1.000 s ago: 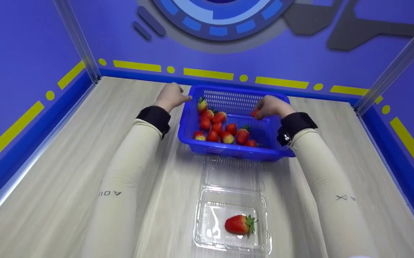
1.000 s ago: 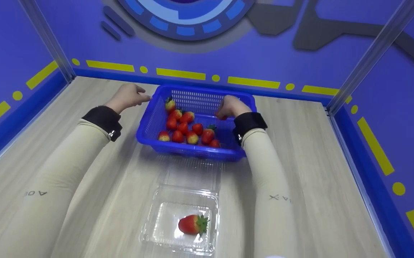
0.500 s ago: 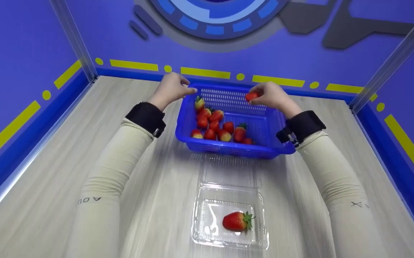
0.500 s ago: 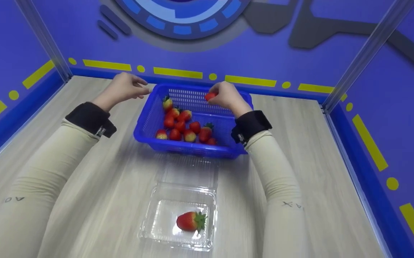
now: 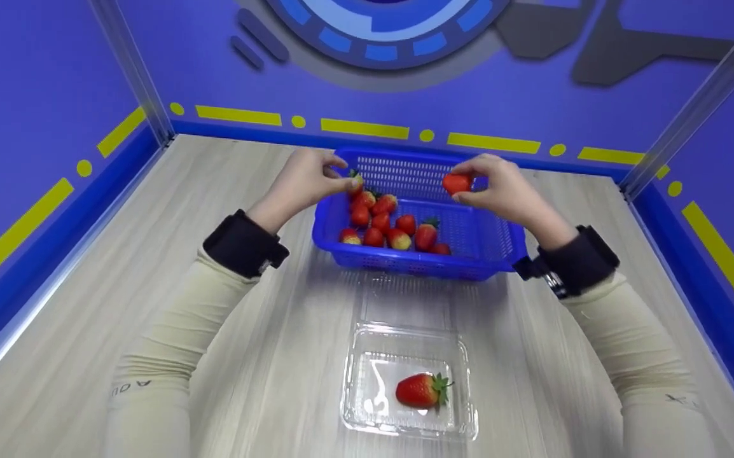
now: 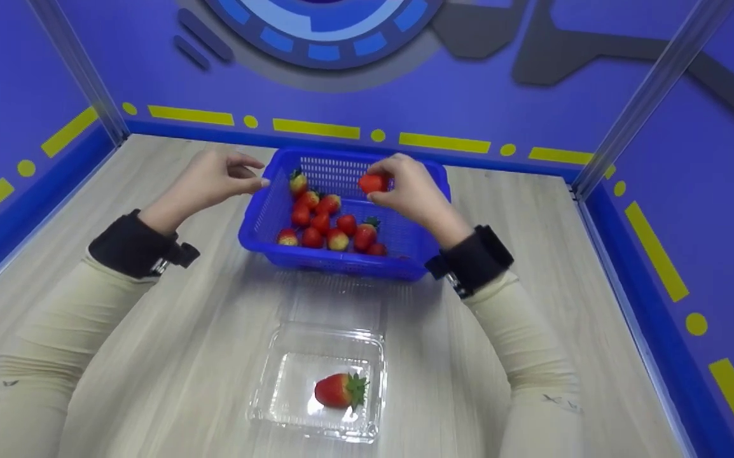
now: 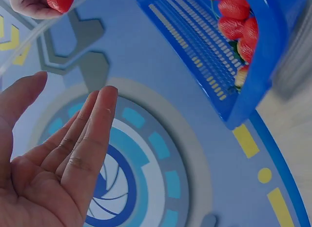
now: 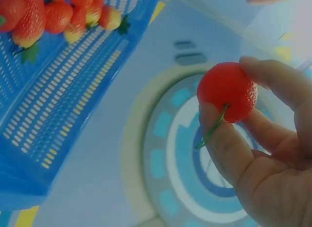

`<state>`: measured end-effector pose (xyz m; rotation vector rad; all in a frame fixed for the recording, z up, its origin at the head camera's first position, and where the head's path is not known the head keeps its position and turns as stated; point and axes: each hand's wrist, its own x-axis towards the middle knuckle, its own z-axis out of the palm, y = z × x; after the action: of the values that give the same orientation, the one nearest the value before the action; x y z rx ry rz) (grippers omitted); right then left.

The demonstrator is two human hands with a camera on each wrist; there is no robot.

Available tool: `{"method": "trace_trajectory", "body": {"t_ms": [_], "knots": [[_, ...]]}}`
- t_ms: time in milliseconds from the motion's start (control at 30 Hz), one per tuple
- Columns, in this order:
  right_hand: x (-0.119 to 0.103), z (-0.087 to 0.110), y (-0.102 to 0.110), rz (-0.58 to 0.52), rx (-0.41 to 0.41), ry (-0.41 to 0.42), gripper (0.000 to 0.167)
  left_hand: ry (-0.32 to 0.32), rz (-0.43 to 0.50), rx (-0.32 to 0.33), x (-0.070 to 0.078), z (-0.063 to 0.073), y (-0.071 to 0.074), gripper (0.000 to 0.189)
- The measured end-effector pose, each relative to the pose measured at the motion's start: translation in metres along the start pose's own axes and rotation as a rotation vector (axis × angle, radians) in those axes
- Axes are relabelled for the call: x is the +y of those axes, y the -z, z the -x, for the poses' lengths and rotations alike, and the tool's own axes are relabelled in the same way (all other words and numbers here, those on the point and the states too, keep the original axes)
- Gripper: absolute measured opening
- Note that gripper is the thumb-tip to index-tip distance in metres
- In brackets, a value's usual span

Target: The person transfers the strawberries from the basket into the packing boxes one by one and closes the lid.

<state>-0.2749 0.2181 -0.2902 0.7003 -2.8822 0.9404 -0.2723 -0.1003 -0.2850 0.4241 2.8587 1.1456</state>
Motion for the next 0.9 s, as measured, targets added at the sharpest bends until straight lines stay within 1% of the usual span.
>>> {"method": "trace_trajectory", "body": {"t_ms": [200,333,433,567,767,900], "knots": [[-0.008,0.031,-0.009,-0.029,0.026,0.046,0.039,0.001,0.018,-0.045,0.011,0.024,-0.010,0.049],[-0.013,0.049,-0.020,-0.027,0.043,0.083,0.037,-0.025,0.028,-0.062,0.013,0.039,-0.018,0.046],[-0.018,0.060,-0.028,-0.058,0.037,0.107,0.036,-0.036,0.037,-0.065,0.014,0.051,-0.022,0.044],[-0.025,0.073,-0.034,-0.099,0.021,0.115,0.035,-0.040,0.048,-0.061,0.014,0.064,-0.025,0.043],[-0.031,0.086,-0.042,-0.078,0.044,0.175,0.035,-0.060,0.049,-0.065,0.016,0.079,-0.029,0.043],[-0.033,0.094,-0.048,-0.051,0.058,0.226,0.036,-0.090,0.060,-0.045,0.015,0.090,-0.031,0.040]]}}
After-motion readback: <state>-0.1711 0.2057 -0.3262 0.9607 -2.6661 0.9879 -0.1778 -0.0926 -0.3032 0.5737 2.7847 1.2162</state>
